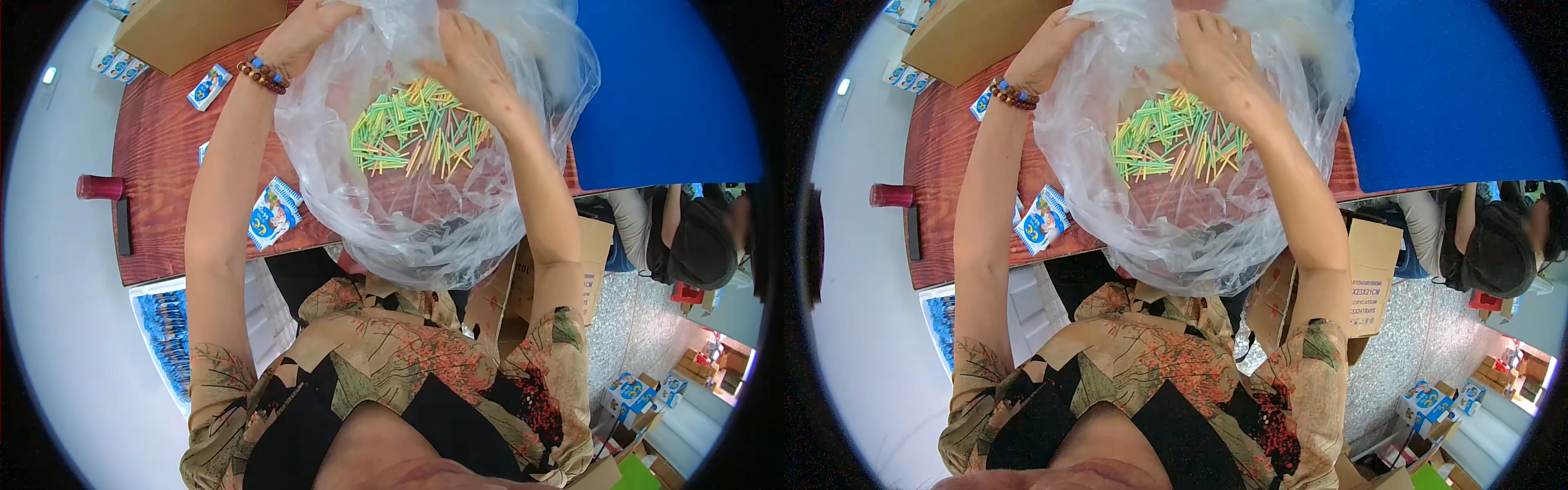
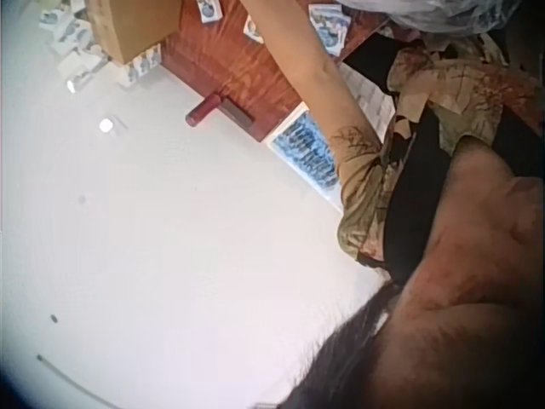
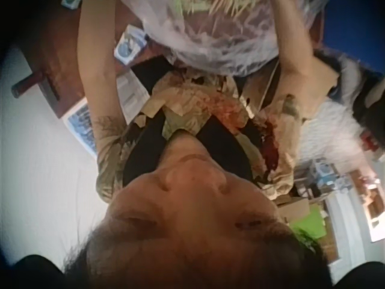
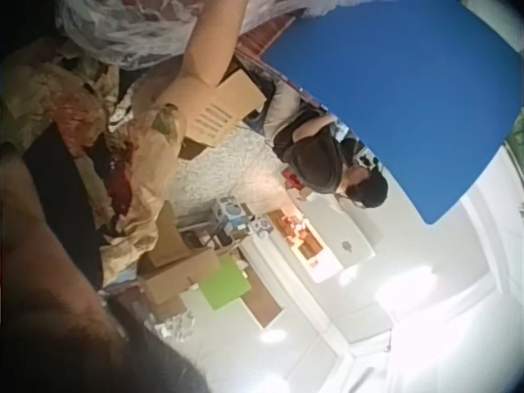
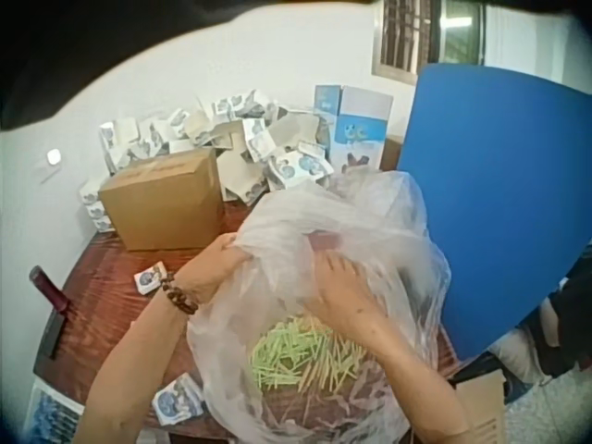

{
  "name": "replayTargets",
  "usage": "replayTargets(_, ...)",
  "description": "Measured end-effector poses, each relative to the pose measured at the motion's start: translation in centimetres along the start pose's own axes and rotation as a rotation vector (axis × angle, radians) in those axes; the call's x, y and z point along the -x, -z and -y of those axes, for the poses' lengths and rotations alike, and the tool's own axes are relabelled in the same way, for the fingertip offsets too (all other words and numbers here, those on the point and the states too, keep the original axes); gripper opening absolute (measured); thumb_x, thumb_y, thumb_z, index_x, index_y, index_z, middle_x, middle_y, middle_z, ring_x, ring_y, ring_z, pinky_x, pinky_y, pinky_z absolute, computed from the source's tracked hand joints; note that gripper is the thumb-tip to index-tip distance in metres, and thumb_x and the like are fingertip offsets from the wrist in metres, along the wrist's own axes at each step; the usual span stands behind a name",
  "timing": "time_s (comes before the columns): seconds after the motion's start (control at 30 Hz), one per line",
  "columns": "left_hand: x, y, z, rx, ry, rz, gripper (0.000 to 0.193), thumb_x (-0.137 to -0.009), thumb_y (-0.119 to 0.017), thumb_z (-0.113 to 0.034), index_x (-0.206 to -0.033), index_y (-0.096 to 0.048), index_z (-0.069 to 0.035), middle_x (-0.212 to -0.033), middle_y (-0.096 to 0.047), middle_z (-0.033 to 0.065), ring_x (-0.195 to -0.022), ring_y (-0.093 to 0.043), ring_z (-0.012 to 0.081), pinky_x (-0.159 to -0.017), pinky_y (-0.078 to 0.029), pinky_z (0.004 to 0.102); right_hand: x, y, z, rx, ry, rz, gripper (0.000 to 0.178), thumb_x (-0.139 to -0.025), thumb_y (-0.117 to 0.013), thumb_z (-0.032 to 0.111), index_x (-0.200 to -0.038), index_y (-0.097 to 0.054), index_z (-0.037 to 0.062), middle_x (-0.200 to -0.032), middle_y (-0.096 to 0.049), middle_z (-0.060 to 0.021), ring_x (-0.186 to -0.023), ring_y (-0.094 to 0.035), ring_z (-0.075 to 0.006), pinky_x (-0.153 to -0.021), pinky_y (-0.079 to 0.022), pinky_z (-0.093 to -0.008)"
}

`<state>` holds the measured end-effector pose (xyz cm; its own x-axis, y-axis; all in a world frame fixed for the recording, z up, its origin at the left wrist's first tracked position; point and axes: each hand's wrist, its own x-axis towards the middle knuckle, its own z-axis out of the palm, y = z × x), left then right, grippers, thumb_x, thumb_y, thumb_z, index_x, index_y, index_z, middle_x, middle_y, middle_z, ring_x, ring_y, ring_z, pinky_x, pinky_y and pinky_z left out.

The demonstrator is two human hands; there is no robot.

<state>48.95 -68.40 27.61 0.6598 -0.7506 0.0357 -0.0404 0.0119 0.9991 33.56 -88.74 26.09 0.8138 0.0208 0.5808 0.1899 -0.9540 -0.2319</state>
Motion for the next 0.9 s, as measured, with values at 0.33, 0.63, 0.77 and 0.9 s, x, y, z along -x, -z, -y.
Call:
replayTargets(0.33, 0.1, -1.7, -0.5, 0.080, -0.197, -0.196, 0.027, -0.088, -0.055, -0.012, -0.112, -0.062, -0.001, -0.102, -0.066, 0.0009, -0.088, -0.059, 0.0076, -0.079, -0.046, 0.0230, 0.9, 1.2, -2.4, 0.067, -0.077, 0.017, 0.060, -0.077, -0.069, 0.025, -0.130, -0.046, 0.0093, -0.108, -0.063, -0.0164, -0.099, -0.060, -0.0347, -0.086, -0.044, -0.0452)
replayTargets(0.63, 2.2, -5.7, -4.0, -0.161, -0.274, 0.230, 0.026, -0.089, -0.056, -0.011, -0.111, -0.062, 0.001, -0.101, -0.065, -0.0008, -0.089, -0.058, 0.0073, -0.080, -0.046, 0.0228, 3.1, -1.8, -9.7, 0.048, -0.375, 0.136, 0.054, -0.083, -0.063, 0.030, -0.131, -0.046, 0.0100, -0.100, -0.065, -0.0179, -0.093, -0.062, -0.0329, -0.081, -0.044, -0.0453)
replayTargets(0.77, 2.0, -4.5, -4.0, -0.084, -0.314, -0.050, 0.027, -0.087, -0.057, -0.010, -0.111, -0.061, 0.001, -0.101, -0.065, 0.0009, -0.089, -0.058, 0.0080, -0.081, -0.046, 0.0231, 1.3, 1.5, -6.8, -0.433, -0.361, 0.022, 0.030, -0.085, -0.048, 0.011, -0.111, -0.060, 0.0011, -0.107, -0.064, -0.0206, -0.102, -0.059, -0.0320, -0.090, -0.042, -0.0372)
replayTargets(0.9, 1.1, -1.9, -1.8, -0.117, -0.321, -0.334, 0.028, -0.088, -0.053, -0.013, -0.110, -0.061, 0.002, -0.100, -0.065, 0.0033, -0.089, -0.057, 0.0092, -0.079, -0.046, 0.0243, 0.2, 3.1, -5.3, -0.388, -0.286, 0.031, 0.028, -0.085, -0.045, 0.009, -0.107, -0.060, -0.0017, -0.104, -0.065, -0.0196, -0.099, -0.059, -0.0328, -0.086, -0.043, -0.0364)
